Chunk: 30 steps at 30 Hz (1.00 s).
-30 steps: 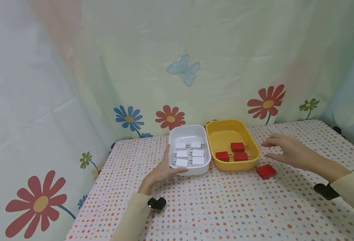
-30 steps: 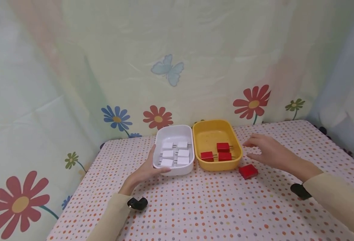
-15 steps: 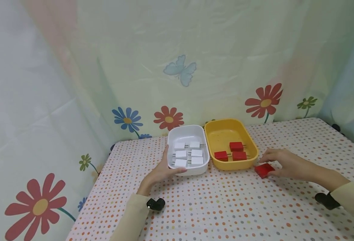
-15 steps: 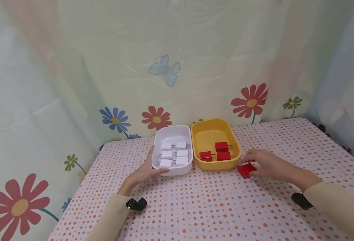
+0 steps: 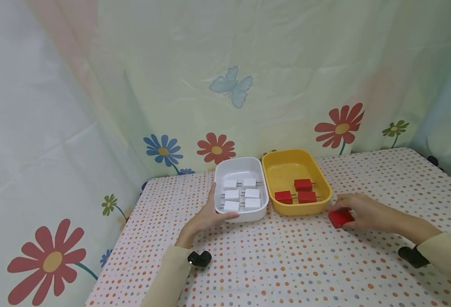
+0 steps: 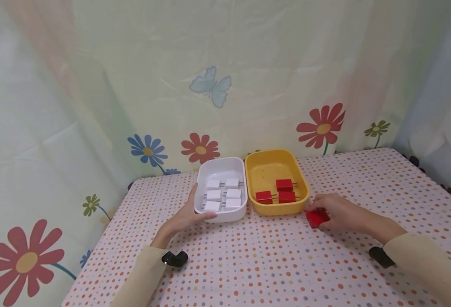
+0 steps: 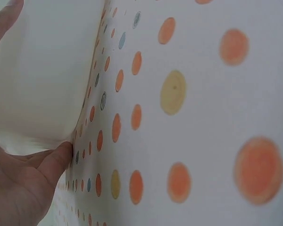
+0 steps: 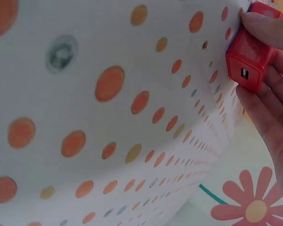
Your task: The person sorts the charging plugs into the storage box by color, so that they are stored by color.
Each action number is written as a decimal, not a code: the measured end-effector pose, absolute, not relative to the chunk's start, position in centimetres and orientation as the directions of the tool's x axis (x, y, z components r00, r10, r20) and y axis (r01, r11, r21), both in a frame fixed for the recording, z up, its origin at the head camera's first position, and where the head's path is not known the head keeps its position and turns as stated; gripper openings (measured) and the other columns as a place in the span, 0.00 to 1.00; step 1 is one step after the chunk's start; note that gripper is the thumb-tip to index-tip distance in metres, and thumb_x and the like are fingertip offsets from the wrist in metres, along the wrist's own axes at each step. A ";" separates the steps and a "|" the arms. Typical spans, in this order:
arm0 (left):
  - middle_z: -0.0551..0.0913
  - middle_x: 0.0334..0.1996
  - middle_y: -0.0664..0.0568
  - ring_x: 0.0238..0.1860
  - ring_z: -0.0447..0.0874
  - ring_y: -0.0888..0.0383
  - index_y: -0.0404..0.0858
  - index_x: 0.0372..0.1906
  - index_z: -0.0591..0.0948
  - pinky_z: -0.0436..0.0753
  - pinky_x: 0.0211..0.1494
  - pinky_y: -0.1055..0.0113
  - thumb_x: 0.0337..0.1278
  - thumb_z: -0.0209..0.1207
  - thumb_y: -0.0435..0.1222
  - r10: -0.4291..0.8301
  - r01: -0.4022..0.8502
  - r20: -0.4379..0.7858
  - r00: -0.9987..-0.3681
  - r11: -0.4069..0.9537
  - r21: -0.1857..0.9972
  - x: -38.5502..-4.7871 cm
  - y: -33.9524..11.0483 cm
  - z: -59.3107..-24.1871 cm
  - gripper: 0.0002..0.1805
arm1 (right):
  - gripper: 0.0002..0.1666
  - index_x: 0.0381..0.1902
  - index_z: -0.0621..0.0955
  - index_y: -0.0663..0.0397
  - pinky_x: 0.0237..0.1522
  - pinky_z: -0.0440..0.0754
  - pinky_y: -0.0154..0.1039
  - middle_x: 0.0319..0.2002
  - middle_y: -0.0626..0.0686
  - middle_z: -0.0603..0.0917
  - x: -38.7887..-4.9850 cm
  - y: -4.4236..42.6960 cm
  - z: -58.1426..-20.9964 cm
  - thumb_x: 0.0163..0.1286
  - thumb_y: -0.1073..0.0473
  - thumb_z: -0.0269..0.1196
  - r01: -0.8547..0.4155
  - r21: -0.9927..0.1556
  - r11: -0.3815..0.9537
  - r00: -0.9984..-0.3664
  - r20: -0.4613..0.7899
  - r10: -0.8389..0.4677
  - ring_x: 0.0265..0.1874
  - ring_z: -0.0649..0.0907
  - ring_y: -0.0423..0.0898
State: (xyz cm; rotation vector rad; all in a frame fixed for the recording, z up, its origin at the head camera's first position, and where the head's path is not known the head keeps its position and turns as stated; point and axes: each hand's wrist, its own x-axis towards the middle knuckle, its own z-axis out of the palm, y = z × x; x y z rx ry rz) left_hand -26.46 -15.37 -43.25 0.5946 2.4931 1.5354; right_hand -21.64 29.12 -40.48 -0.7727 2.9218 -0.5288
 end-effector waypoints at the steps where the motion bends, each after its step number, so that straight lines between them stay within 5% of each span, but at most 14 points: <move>1: 0.54 0.82 0.46 0.79 0.57 0.47 0.52 0.85 0.34 0.60 0.76 0.35 0.54 0.78 0.47 0.409 0.253 0.078 -0.909 0.393 0.884 -26.5 -15.4 -43.3 0.70 | 0.25 0.47 0.89 0.59 0.45 0.88 0.52 0.48 0.61 0.86 -21.6 29.1 -40.5 0.50 0.63 0.84 -0.461 -0.349 0.816 -0.871 0.004 -0.491 0.44 0.84 0.58; 5: 0.54 0.82 0.47 0.79 0.57 0.48 0.52 0.85 0.34 0.60 0.76 0.36 0.54 0.78 0.47 0.404 0.250 0.076 -0.911 0.398 0.883 -26.4 -15.3 -43.2 0.70 | 0.25 0.47 0.89 0.59 0.45 0.88 0.54 0.51 0.68 0.85 -21.4 29.2 -40.3 0.50 0.62 0.84 -0.446 -0.343 0.827 -0.878 -0.012 -0.479 0.47 0.84 0.63; 11: 0.54 0.82 0.47 0.79 0.58 0.48 0.51 0.85 0.34 0.60 0.76 0.36 0.54 0.78 0.47 0.406 0.257 0.083 -0.910 0.395 0.882 -26.4 -15.1 -43.1 0.71 | 0.24 0.46 0.89 0.57 0.42 0.88 0.47 0.45 0.56 0.85 -21.0 29.4 -40.0 0.51 0.62 0.84 -0.438 -0.344 0.831 -0.879 -0.030 -0.476 0.40 0.82 0.48; 21: 0.53 0.82 0.44 0.80 0.56 0.45 0.46 0.85 0.32 0.60 0.76 0.35 0.56 0.76 0.46 0.415 0.259 0.083 -0.906 0.388 0.885 -26.2 -15.1 -43.2 0.70 | 0.24 0.49 0.89 0.54 0.40 0.86 0.37 0.43 0.43 0.84 -20.0 29.5 -37.9 0.54 0.58 0.83 -0.527 -0.409 0.745 -0.827 0.043 -0.561 0.38 0.81 0.37; 30: 0.51 0.83 0.45 0.81 0.53 0.44 0.47 0.85 0.32 0.59 0.76 0.35 0.55 0.77 0.50 0.396 0.242 0.070 -0.916 0.404 0.882 -26.2 -15.4 -43.2 0.71 | 0.27 0.54 0.88 0.59 0.47 0.88 0.51 0.49 0.54 0.87 -20.8 25.8 -34.3 0.56 0.59 0.82 -0.530 -0.470 0.705 -0.844 0.220 -0.488 0.45 0.85 0.51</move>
